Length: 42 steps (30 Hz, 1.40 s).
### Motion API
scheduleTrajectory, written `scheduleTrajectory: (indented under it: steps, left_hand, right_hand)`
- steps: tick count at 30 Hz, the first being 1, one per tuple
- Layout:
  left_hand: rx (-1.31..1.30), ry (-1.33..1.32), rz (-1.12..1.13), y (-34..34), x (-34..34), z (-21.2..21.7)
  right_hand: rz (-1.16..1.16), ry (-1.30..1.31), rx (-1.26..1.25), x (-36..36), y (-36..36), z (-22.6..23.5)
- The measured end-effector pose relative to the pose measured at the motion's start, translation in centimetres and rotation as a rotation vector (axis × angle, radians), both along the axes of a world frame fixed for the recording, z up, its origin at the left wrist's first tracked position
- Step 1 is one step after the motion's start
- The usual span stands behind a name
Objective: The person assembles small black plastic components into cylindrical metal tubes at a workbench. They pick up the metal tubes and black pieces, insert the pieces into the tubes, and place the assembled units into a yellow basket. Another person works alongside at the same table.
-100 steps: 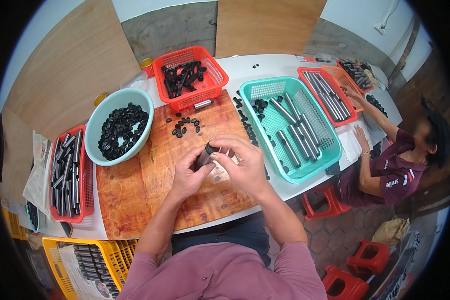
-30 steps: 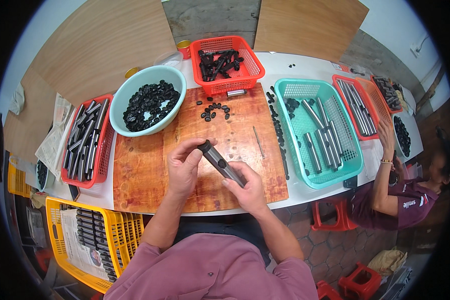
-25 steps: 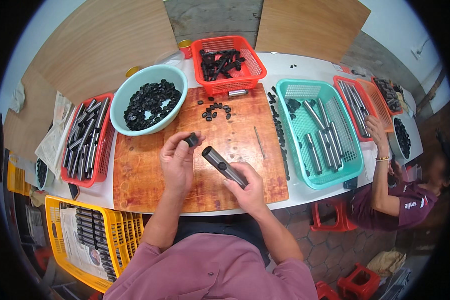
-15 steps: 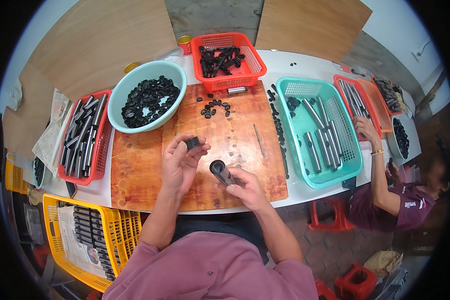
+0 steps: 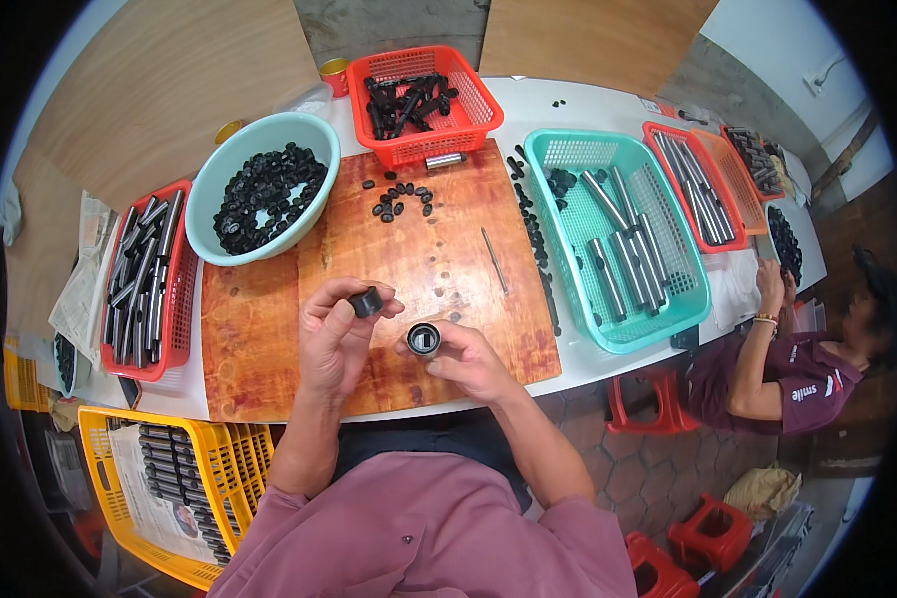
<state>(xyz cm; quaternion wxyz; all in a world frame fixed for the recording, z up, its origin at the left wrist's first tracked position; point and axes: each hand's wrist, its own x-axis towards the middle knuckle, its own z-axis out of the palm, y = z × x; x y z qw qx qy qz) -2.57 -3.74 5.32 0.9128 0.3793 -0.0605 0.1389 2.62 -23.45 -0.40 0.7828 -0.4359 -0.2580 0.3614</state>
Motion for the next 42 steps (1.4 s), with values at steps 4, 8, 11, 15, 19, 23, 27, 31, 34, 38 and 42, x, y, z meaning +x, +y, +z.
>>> scheduleTrajectory:
  steps: [4, 8, 11, 15, 19, 23, 27, 31, 34, 38, 42]
  left_hand:
    - [0.014, 0.012, -0.004, 0.0, -0.2, -0.3]
    - [0.028, 0.003, 0.000, 0.0, -0.2, -0.6]
    - [0.026, 0.004, -0.004, 0.0, -0.4, -0.6]
    - [0.013, 0.029, -0.003, 0.0, -0.4, -0.7]
    - [-0.008, 0.045, 0.001, -0.1, -0.3, -0.8]
    - [-0.010, 0.043, -0.004, -0.2, -0.3, -0.9]
    - [-0.010, 0.046, -0.005, -0.2, -0.2, -1.0]
    - [-0.011, 0.049, -0.005, -0.2, -0.2, -0.9]
    - [-0.020, 0.050, -0.004, -0.2, -0.2, -1.0]
    - [-0.049, 0.068, -0.021, -0.1, -0.2, -1.1]
    - [-0.079, 0.103, -0.047, 0.1, -0.2, -1.3]
  right_hand:
    - [-0.017, -0.041, -0.036, 0.0, 0.3, 0.5]
    - [-0.056, -0.007, -0.027, -0.1, 0.5, 0.6]
    - [-0.045, -0.025, -0.003, 0.2, 0.3, -0.4]
    - [-0.052, -0.006, -0.031, 0.2, 0.2, 0.2]
    - [-0.089, -0.028, -0.052, 0.1, 0.3, -0.1]
    - [-0.116, 0.074, -0.086, -0.2, 0.4, 0.2]
    - [-0.113, 0.078, -0.091, -0.2, 0.4, 0.4]
    - [-0.103, 0.088, -0.058, -0.2, 0.4, -0.2]
    - [-0.084, 0.098, -0.058, -0.2, 0.3, -0.7]
    - [-0.052, 0.091, -0.064, -0.1, 0.2, -0.8]
    - [-0.024, 0.099, -0.030, -0.1, 0.2, -0.9]
